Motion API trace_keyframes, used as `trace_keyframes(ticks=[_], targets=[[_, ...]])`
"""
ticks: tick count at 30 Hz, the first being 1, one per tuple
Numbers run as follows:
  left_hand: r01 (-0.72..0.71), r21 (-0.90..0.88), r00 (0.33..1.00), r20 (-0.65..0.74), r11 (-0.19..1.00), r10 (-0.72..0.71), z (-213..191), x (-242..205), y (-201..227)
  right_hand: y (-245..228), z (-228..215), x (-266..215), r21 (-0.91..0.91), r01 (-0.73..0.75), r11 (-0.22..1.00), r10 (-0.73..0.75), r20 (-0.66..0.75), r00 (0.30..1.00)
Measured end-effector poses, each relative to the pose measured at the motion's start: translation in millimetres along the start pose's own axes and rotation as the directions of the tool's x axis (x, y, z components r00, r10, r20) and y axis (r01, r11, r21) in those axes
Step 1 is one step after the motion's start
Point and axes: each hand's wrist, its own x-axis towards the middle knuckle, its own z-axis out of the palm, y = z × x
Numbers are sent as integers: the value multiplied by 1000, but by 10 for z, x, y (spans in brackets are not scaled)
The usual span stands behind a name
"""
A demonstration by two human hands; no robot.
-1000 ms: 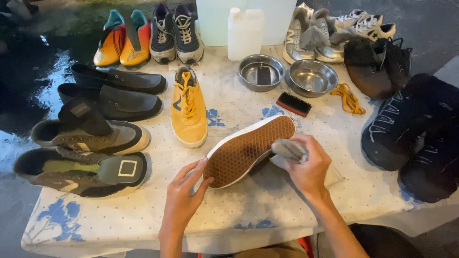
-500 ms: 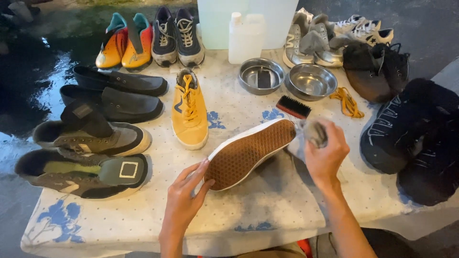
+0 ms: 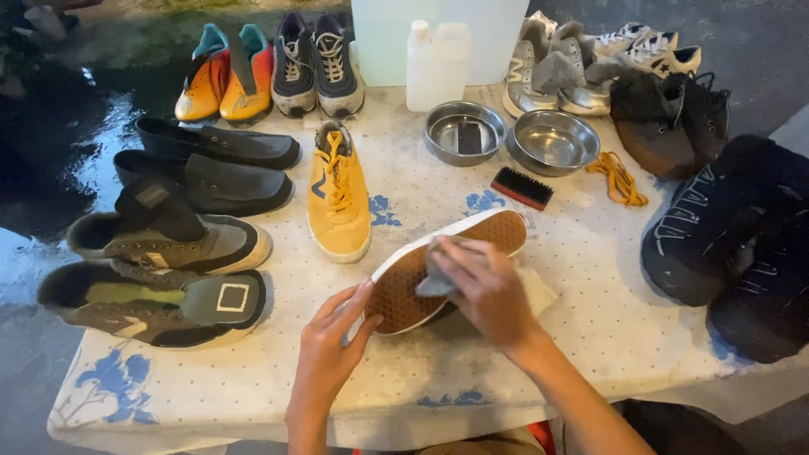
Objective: The person cleans a yellow sneaker by first wiping the sole with a cloth, then scrubbing the upper and sides with a brush dipped in water. The shoe is held and rotated to access different areas during the cleaning process.
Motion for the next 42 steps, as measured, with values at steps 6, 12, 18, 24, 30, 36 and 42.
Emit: trace_keyframes(ticks=[6,12,18,24,30,36,42], targets=[[-7,-11,1000,6,1000,7,-1,-11,-30,643,-261,-254,-167,-365,916,373,18,928],[17,-9,1000,11,1000,-17,-4,-8,-31,1163,-686,-548,-452,-560,695,634,16,773],[112,-33,993,25,993,-111,8,-6,-13,1137,-912,-492,-487,-529,695,704,313,638],[300,-240,953,34,923,-301,-38,71,131,802,-859,160,150,-699,699,520,566,640],[630,-211,774,248,747,-582,-53,199,196,959,-558,422,264,-686,678,371,683,629],[543,-342,838,159,767,-522,-44,264,242,1097,-490,244,429,-703,567,409,594,692],[7,-58,999,31,998,-5,27,579,5,1090,-485,67,468,-484,740,407,262,875]])
